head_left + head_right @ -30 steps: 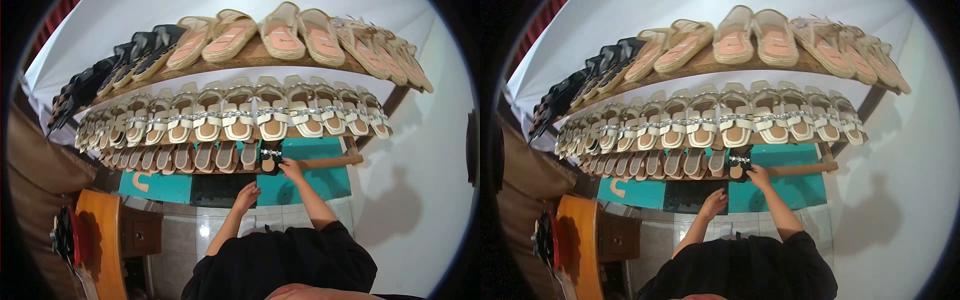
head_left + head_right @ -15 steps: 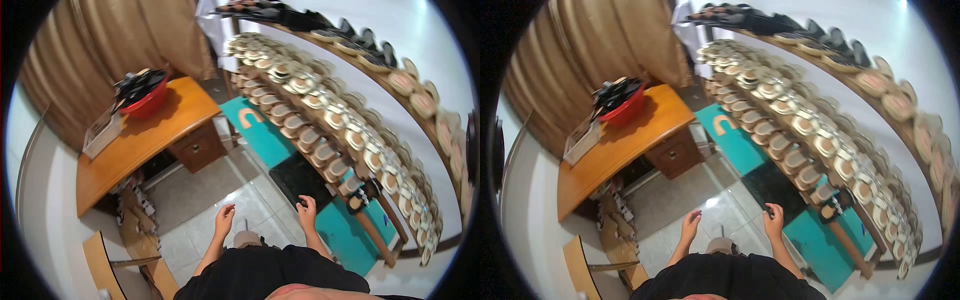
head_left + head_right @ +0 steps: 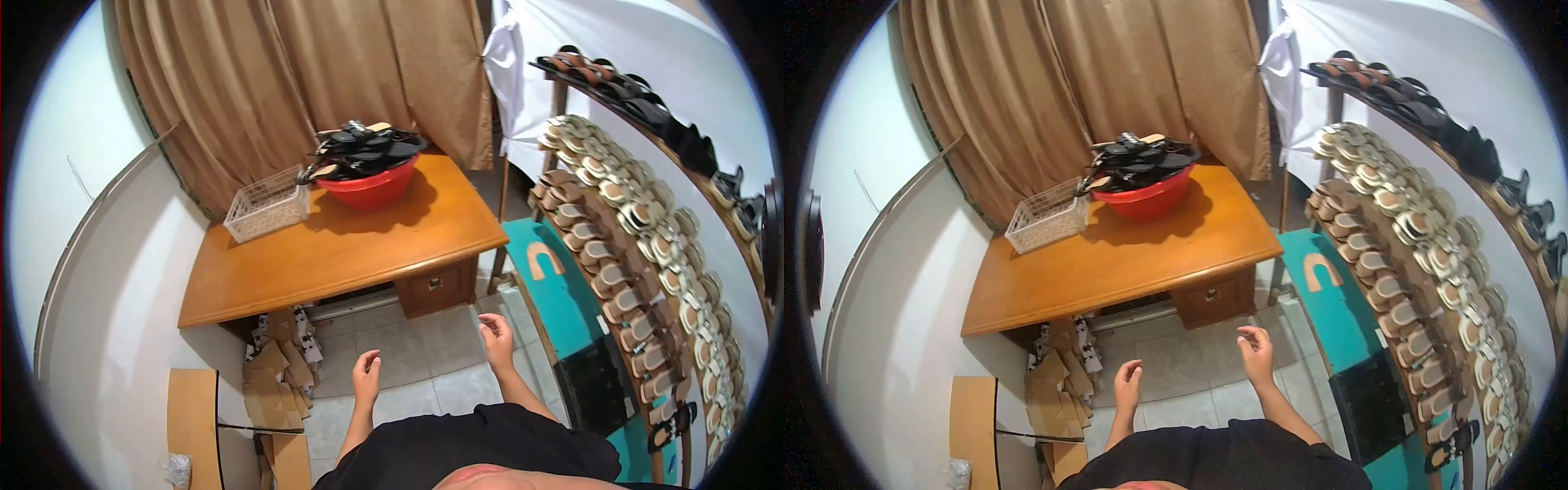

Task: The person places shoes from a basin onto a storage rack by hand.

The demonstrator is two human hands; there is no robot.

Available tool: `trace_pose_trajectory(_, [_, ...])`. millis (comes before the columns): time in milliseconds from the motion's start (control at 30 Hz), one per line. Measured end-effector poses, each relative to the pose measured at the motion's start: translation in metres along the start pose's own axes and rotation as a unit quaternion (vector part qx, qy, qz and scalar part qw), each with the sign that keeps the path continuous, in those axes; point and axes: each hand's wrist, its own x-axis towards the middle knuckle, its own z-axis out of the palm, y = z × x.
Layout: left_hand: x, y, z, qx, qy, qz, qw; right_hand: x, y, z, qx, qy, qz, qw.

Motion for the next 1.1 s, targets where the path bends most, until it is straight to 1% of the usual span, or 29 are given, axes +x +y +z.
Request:
trace_pose_trajectory(33, [0.014, 0.001, -0.009, 0.001, 0.007, -0.002, 1.000, 0.009, -0.005, 0.018, -0.035, -0.020, -0.015, 0.999])
trace_pose_trajectory(133, [0.056, 0.005, -0.025, 0.012, 0.008, -0.015, 1.000, 0.039, -0.002, 0.061, -0.012, -0.048, -0.031, 0.998])
trace_pose_trajectory(200, [0.078, 0.002, -0.027, -0.011, -0.002, -0.011, 1.000, 0.056, 0.001, 0.078, -0.012, -0.053, -0.026, 0.998])
trace_pose_trajectory(333, [0.124, -0.018, -0.022, -0.029, -0.007, -0.029, 0.999, 0.104, 0.030, 0.093, -0.050, -0.032, -0.016, 0.998])
trace_pose_trajectory(400, [0.150, -0.028, -0.018, -0.049, 0.005, -0.025, 0.998, 0.140, 0.058, 0.097, -0.044, -0.014, -0.009, 0.999])
trace_pose_trajectory(433, [0.167, -0.033, -0.018, -0.049, 0.009, -0.027, 0.998, 0.161, 0.071, 0.099, -0.034, -0.008, -0.041, 0.999])
trace_pose_trajectory(500, [0.212, -0.032, -0.020, 0.039, -0.002, 0.036, 0.999, 0.203, 0.064, 0.114, -0.030, 0.010, -0.031, 0.999])
trace_pose_trajectory(533, [0.237, -0.018, -0.022, 0.085, -0.004, 0.068, 0.994, 0.226, 0.062, 0.123, -0.025, 0.019, -0.028, 0.999])
trace_pose_trajectory(567, [0.265, -0.013, -0.023, 0.082, -0.007, 0.078, 0.994, 0.248, 0.059, 0.133, -0.024, 0.014, -0.024, 0.999])
trace_pose_trajectory(600, [0.297, -0.003, -0.025, 0.115, -0.004, 0.111, 0.987, 0.273, 0.055, 0.145, -0.019, 0.004, -0.043, 0.999])
trace_pose_trajectory(633, [0.325, 0.026, -0.026, 0.176, -0.006, 0.162, 0.971, 0.300, 0.050, 0.159, -0.013, -0.006, -0.065, 0.998])
trace_pose_trajectory(667, [0.355, 0.047, -0.025, 0.186, -0.003, 0.193, 0.963, 0.324, 0.043, 0.176, -0.010, -0.010, -0.066, 0.998])
trace_pose_trajectory(767, [0.441, 0.087, -0.020, 0.210, 0.009, 0.271, 0.939, 0.386, 0.023, 0.229, 0.003, -0.099, -0.127, 0.987])
trace_pose_trajectory(800, [0.467, 0.098, -0.018, 0.227, 0.020, 0.284, 0.931, 0.407, 0.018, 0.247, 0.000, -0.133, -0.151, 0.980])
trace_pose_trajectory(867, [0.521, 0.114, -0.009, 0.242, 0.037, 0.304, 0.921, 0.452, 0.007, 0.280, -0.073, -0.198, -0.212, 0.954])
trace_pose_trajectory(933, [0.570, 0.124, -0.004, 0.290, 0.057, 0.354, 0.887, 0.499, -0.004, 0.315, -0.150, -0.198, -0.324, 0.913])
trace_pose_trajectory(967, [0.594, 0.125, -0.002, 0.299, 0.064, 0.347, 0.887, 0.523, -0.003, 0.335, -0.147, -0.194, -0.331, 0.912])
trace_pose_trajectory(1000, [0.615, 0.125, 0.000, 0.309, 0.070, 0.337, 0.887, 0.542, -0.004, 0.355, -0.156, -0.161, -0.331, 0.917])
trace_pose_trajectory(1033, [0.637, 0.128, -0.002, 0.314, 0.077, 0.357, 0.877, 0.561, -0.001, 0.372, -0.191, -0.146, -0.328, 0.914])
trace_pose_trajectory(1067, [0.654, 0.130, -0.003, 0.307, 0.089, 0.345, 0.883, 0.577, 0.004, 0.385, -0.227, -0.129, -0.325, 0.909])
trace_pose_trajectory(1100, [0.674, 0.130, -0.006, 0.325, 0.101, 0.340, 0.877, 0.591, 0.009, 0.394, -0.229, -0.129, -0.323, 0.909])
